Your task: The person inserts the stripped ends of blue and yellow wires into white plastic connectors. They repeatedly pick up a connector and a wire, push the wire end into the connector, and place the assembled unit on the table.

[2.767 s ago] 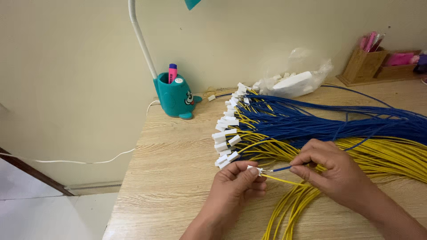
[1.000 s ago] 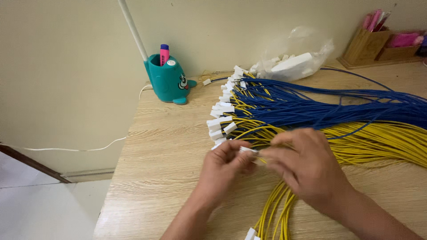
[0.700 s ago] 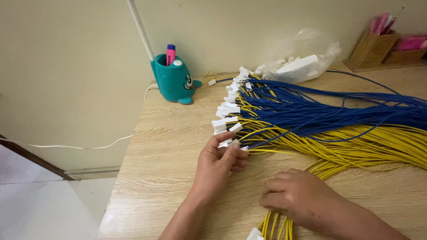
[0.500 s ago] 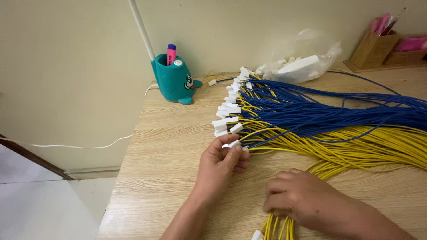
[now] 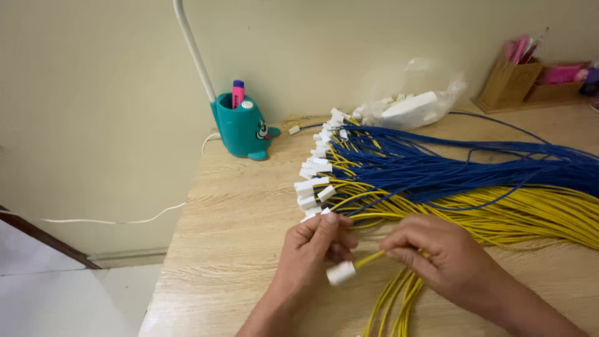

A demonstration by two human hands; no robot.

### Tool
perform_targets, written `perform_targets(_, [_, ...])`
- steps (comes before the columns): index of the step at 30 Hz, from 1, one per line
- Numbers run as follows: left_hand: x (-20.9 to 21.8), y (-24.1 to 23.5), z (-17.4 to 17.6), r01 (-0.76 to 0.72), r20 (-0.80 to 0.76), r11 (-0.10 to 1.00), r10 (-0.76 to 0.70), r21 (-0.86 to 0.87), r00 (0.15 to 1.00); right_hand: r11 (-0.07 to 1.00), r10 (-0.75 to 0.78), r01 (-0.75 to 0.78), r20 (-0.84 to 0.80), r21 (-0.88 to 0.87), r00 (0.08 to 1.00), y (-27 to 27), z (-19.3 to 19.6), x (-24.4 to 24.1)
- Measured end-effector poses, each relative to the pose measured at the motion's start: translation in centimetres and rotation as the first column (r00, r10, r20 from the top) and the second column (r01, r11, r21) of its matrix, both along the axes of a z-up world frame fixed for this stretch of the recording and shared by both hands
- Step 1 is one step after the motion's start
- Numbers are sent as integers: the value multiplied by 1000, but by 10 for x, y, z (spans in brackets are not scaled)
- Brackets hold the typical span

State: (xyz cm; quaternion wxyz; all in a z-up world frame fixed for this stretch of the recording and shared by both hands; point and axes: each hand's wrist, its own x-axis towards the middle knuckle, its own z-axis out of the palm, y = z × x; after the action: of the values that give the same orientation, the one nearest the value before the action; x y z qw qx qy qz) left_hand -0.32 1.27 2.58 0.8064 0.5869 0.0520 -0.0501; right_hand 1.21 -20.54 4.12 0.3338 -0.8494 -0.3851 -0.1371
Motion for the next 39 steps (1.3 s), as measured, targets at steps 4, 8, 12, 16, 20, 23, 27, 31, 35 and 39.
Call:
perform_targets(4, [4, 2, -14, 81, 87, 987, -69, -137, 994, 994, -105, 100, 99, 52, 990, 3, 5, -4])
perform_targets(8, [4, 1, -11, 46, 15, 957, -44, -286, 999, 984, -172, 160, 162, 85, 972, 4, 7, -4])
perform_targets(12, [7, 0, -19, 38, 82, 946, -12, -322, 997, 981, -194, 188, 213, 50, 958, 1, 2, 0])
perform_targets(16, [7, -1, -23, 27, 63, 938, -5, -345, 998, 989, -144, 135, 230, 55, 962, -1, 8, 2])
perform_targets(20, [11, 0, -28, 3, 43, 935, 13, -355, 999, 968, -247, 247, 9, 41, 969, -9, 38, 22])
perform_targets(23, [17, 1, -37, -15, 11, 928, 21, -371, 1000, 940, -338, 332, 89, 73, 937, -7, 60, 66])
perform_targets(27, [37, 1, -77, -13, 26, 924, 25, -383, 999, 871, -424, 448, 151, -200, 893, -16, 11, 191])
perform_targets(31, [35, -2, -71, 25, 5, 914, -24, -405, 1000, 863, -400, 426, 148, -270, 905, -5, -31, 245])
perform_targets(35, [31, -6, -60, -53, -96, 874, 7, -483, 995, 732, -570, 515, 12, -447, 821, 20, -22, 243])
perform_targets(39, [35, -3, -70, -18, -96, 874, -33, -486, 995, 706, -599, 580, 94, -406, 795, 25, -22, 247])
